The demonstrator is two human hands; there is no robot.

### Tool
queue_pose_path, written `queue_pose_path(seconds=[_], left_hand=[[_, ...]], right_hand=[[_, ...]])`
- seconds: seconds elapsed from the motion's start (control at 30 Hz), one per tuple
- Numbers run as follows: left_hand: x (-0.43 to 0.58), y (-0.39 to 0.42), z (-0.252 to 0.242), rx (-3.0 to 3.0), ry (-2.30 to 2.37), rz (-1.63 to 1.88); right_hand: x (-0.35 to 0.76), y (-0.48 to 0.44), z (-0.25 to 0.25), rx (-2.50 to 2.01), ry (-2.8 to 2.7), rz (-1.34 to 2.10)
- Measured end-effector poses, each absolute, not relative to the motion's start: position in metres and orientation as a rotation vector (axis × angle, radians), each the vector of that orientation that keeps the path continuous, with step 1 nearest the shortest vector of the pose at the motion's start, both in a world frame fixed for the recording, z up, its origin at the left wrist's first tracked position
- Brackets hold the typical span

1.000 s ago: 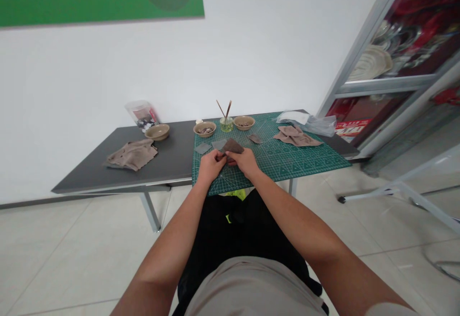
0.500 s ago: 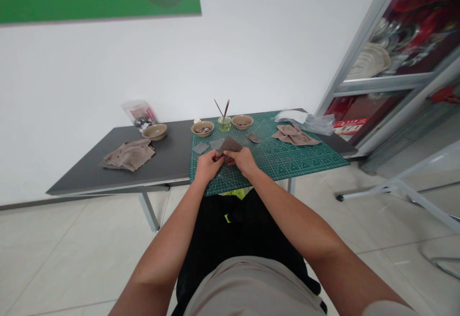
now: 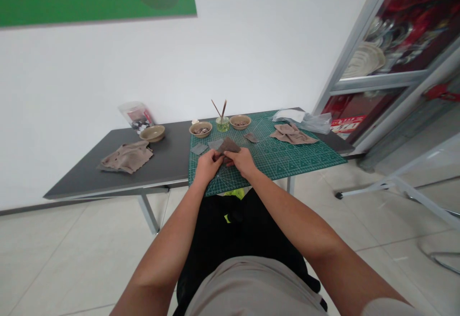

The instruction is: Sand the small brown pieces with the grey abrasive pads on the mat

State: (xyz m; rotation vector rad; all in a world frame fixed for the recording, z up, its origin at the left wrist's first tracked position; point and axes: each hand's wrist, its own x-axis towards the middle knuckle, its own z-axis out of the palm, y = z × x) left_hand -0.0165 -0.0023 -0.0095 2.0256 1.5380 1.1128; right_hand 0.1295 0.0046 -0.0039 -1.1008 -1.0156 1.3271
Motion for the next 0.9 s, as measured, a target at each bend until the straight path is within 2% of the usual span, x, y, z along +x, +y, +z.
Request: queue_pose_path(seconds=[0.37, 0.7, 0.9], left_hand=[[-0.018, -0.004, -0.009, 2.078, 1.521, 1.072], [-0.023, 0.004, -0.005, 1.818, 1.416, 1.024], [-0.020, -0.002, -0.003, 1.908, 1.463, 1.057]], right_hand=[[0.124, 0.013, -0.015, -1.141, -1.077, 1.214], [0.135, 0.008, -0.007, -1.067, -1.058, 1.352], [0.127, 0.011, -0.014, -1.138, -1.174, 1.135]])
